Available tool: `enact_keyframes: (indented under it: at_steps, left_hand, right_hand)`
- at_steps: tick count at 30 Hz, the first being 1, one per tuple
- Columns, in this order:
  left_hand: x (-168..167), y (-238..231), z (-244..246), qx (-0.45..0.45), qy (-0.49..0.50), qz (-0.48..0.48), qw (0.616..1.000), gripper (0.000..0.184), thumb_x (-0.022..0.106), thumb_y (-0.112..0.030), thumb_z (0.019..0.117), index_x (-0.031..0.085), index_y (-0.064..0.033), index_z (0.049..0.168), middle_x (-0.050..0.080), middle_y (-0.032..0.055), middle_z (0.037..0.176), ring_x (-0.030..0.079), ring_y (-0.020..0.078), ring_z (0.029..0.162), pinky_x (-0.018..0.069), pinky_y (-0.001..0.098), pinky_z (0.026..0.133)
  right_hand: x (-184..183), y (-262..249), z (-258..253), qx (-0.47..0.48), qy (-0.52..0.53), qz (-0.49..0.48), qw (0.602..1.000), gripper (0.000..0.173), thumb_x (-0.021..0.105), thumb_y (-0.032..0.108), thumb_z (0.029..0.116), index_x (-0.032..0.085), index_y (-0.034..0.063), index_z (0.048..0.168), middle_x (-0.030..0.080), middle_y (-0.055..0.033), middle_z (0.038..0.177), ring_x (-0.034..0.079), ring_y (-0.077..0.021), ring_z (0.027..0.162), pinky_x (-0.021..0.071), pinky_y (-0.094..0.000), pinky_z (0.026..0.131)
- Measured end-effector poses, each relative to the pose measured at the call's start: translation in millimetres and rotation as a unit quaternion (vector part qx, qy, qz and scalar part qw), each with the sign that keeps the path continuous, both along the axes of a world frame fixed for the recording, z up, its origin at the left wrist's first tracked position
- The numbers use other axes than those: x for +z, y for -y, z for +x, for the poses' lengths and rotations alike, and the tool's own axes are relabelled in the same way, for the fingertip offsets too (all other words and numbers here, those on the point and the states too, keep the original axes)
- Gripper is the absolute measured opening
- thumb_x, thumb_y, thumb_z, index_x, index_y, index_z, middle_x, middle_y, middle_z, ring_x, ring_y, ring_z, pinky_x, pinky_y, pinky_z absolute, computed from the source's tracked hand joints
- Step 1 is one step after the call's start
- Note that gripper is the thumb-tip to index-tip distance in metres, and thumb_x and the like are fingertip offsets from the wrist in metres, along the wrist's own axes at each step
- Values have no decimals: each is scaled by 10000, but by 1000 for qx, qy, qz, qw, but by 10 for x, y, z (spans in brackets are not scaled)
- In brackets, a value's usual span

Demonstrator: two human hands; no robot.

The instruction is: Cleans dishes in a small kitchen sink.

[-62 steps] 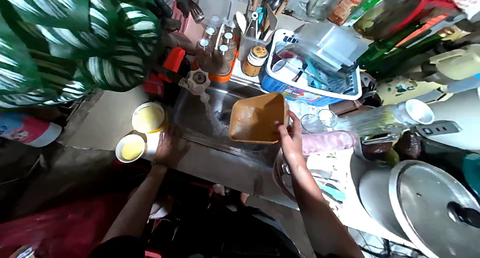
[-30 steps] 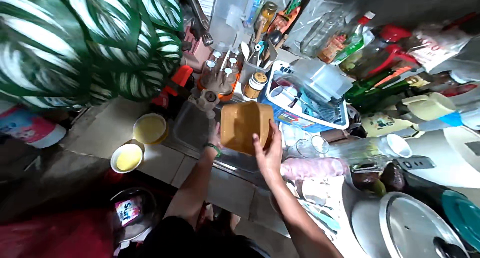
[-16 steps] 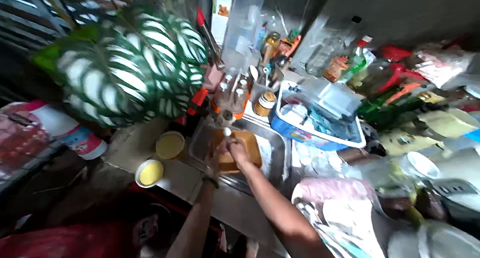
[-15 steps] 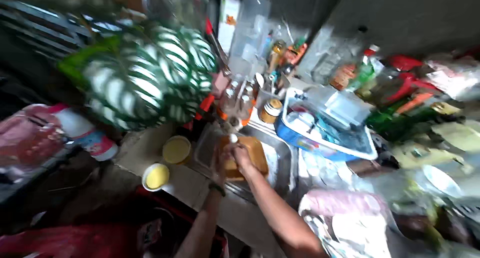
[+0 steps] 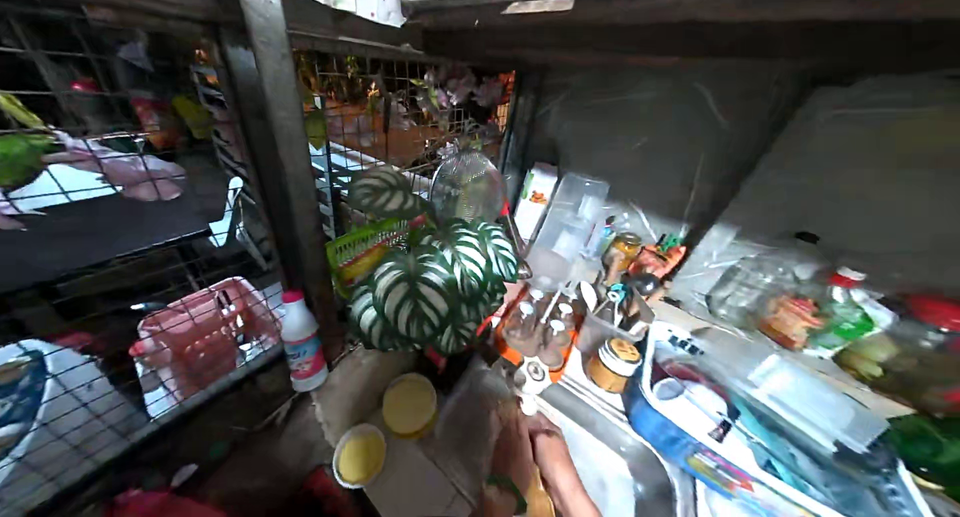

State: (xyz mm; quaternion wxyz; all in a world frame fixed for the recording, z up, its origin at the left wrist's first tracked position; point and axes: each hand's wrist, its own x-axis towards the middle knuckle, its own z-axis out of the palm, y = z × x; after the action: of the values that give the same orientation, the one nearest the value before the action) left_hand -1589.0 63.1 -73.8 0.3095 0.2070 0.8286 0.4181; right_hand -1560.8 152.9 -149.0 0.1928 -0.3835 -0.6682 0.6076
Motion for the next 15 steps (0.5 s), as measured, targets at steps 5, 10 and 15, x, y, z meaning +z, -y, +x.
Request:
enact_keyframes:
  at_steps: [5,10,15]
  left_hand:
    - [-752,-446,-240,16,-5,82,997,407,446,-267,1085,654,54,1227,667,258,1215,628,360,1184,469,505,1058]
    - [-730,-553,-171,-65,-49,116,990,353,492,-226,1060,691,44,1168,703,242,1127,669,350,1105,494,507,1017]
    - [-803,-603,-147,17,42,279,959,349,493,-226,1070,698,23,1203,711,185,1192,654,268,1162,484,460,1068]
  right_hand:
    - [-176,-10,457,-13,-73,-42,996,291,450,133,1084,691,-27,1114,720,-107,938,691,-142,858,586,-361,819]
    - [-176,-155,665,-33,-115,-38,992,281,469,119,1073,709,-26,1060,737,-74,857,706,-106,779,606,-316,767]
    - [-58,-138,612,-103,-183,-16,978,265,500,114,1063,724,-22,1015,747,-55,857,709,-88,784,600,-282,758]
